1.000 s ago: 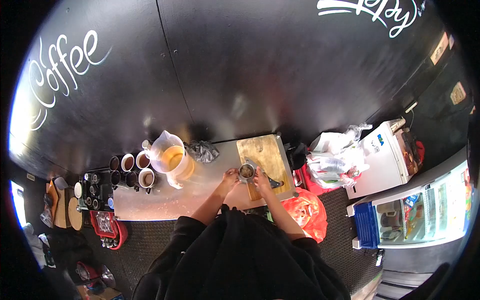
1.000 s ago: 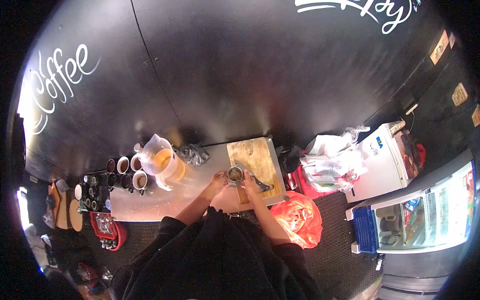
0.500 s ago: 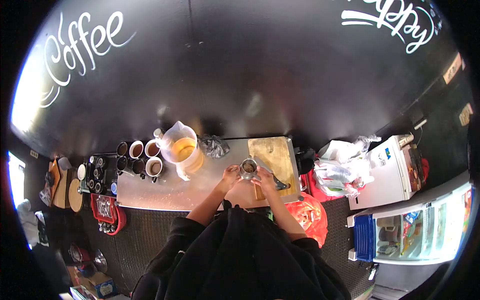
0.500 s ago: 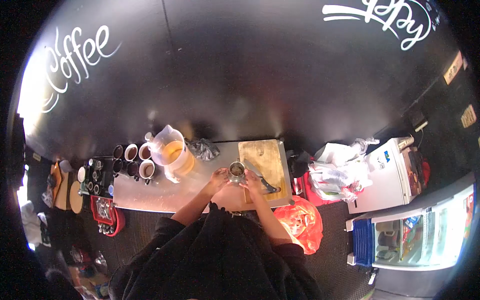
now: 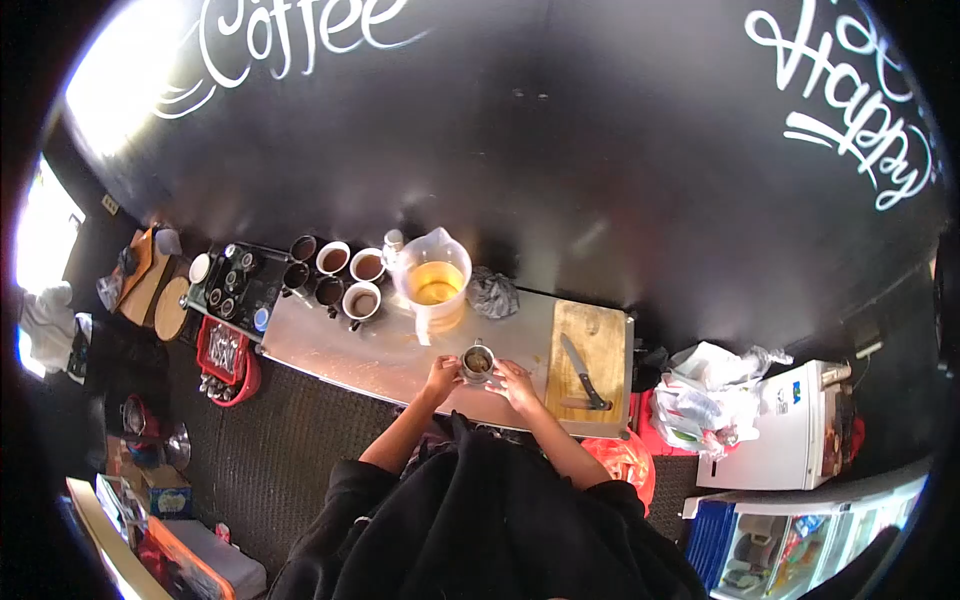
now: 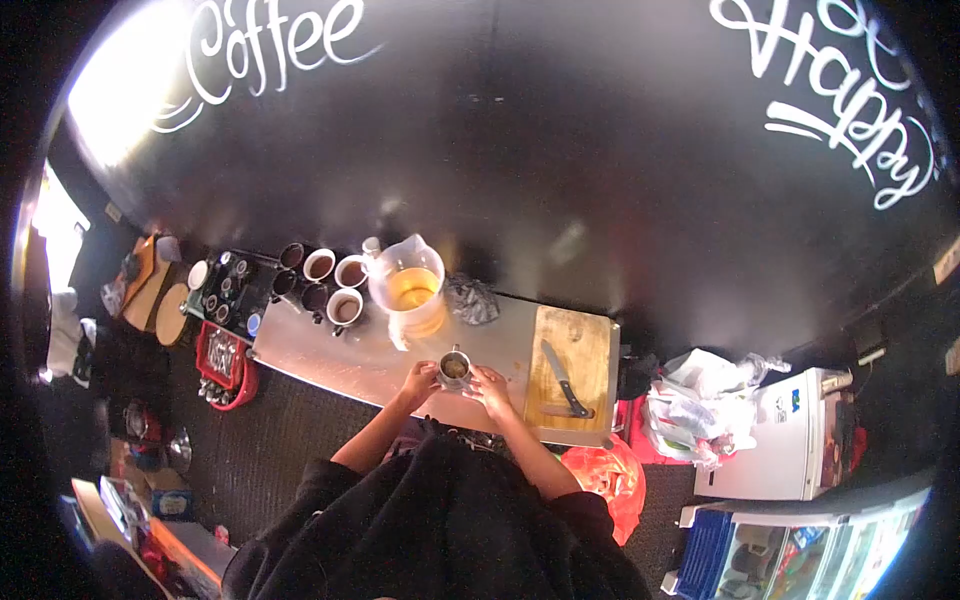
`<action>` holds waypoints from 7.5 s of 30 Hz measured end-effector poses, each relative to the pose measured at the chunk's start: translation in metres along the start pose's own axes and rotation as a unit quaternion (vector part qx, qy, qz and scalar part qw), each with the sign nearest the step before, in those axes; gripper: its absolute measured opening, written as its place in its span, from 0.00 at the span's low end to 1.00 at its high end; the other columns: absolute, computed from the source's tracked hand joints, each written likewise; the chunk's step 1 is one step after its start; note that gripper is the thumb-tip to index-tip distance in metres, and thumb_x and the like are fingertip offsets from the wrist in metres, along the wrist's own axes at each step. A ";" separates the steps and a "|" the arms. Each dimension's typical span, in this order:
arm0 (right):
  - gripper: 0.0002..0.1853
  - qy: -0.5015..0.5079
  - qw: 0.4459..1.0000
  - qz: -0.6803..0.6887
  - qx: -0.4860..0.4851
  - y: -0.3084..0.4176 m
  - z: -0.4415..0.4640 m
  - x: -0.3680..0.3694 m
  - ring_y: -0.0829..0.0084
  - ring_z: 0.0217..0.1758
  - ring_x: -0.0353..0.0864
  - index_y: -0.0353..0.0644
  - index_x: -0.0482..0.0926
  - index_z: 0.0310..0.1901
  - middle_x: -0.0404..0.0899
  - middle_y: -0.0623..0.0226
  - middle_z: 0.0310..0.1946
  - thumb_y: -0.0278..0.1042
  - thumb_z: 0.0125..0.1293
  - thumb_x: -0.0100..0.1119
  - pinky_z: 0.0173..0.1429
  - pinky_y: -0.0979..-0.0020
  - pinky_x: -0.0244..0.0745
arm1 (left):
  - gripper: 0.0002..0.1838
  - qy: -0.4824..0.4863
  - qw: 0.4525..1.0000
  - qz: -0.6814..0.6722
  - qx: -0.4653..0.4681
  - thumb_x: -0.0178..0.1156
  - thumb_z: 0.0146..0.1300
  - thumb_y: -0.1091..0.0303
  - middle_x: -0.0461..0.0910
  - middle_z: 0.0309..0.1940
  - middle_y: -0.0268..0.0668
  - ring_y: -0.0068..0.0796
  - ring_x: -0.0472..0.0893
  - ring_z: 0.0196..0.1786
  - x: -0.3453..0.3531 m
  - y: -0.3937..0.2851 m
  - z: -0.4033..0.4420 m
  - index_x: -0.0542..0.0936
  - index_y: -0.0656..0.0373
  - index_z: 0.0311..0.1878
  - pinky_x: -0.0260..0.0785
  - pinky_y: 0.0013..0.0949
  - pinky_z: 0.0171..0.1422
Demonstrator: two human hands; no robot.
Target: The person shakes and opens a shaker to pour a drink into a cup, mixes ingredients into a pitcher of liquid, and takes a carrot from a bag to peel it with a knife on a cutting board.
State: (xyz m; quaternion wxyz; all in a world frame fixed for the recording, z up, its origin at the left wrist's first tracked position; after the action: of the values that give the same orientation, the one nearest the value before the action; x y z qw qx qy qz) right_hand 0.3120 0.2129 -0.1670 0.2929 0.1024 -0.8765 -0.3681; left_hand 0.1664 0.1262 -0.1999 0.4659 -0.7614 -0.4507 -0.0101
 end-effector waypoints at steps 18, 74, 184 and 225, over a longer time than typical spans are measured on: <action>0.13 0.083 0.993 0.048 0.073 -0.094 0.024 0.161 0.71 0.39 0.73 0.43 0.73 0.41 0.70 0.69 0.36 0.40 0.60 0.60 0.44 0.62 0.74 | 0.13 -0.155 0.966 0.205 0.023 0.57 0.61 0.66 0.78 0.31 0.36 0.23 0.77 0.30 -0.176 -0.079 -0.025 0.78 0.67 0.43 0.74 0.24 0.32; 0.20 -0.024 0.955 0.297 -0.005 -0.076 0.096 0.196 0.61 0.62 0.63 0.44 0.67 0.56 0.65 0.68 0.58 0.33 0.62 0.54 0.64 0.59 0.65 | 0.18 -0.150 0.988 -0.030 0.022 0.56 0.51 0.83 0.78 0.36 0.43 0.31 0.80 0.33 -0.158 -0.126 0.016 0.73 0.74 0.48 0.77 0.29 0.42; 0.12 -0.227 0.689 -0.558 -0.402 0.076 -0.152 -0.144 0.56 0.50 0.68 0.39 0.72 0.35 0.73 0.59 0.37 0.34 0.51 0.60 0.53 0.57 0.61 | 0.28 -0.144 0.784 0.547 0.256 0.66 0.46 0.64 0.73 0.35 0.46 0.52 0.78 0.31 0.121 0.046 -0.094 0.60 0.57 0.45 0.71 0.48 0.33; 0.16 -0.262 0.748 -0.516 -0.325 0.130 -0.079 -0.250 0.63 0.49 0.71 0.50 0.81 0.34 0.78 0.64 0.37 0.46 0.44 0.70 0.54 0.59 0.63 | 0.35 0.092 0.948 0.288 0.101 0.74 0.33 0.63 0.80 0.41 0.38 0.27 0.80 0.41 0.135 0.003 0.075 0.70 0.59 0.48 0.73 0.30 0.45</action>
State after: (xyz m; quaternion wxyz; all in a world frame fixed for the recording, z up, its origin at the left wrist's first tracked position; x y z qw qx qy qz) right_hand 0.5649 0.3570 -0.1406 -0.1673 0.3378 -0.5597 -0.7380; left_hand 0.2185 0.2708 -0.1853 0.5628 -0.8035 -0.1664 0.0999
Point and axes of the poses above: each hand's wrist, its own z-axis towards the middle knuckle, its own x-axis out of the palm, y = z × x, the point moved 7 cm from there along z, towards the middle knuckle
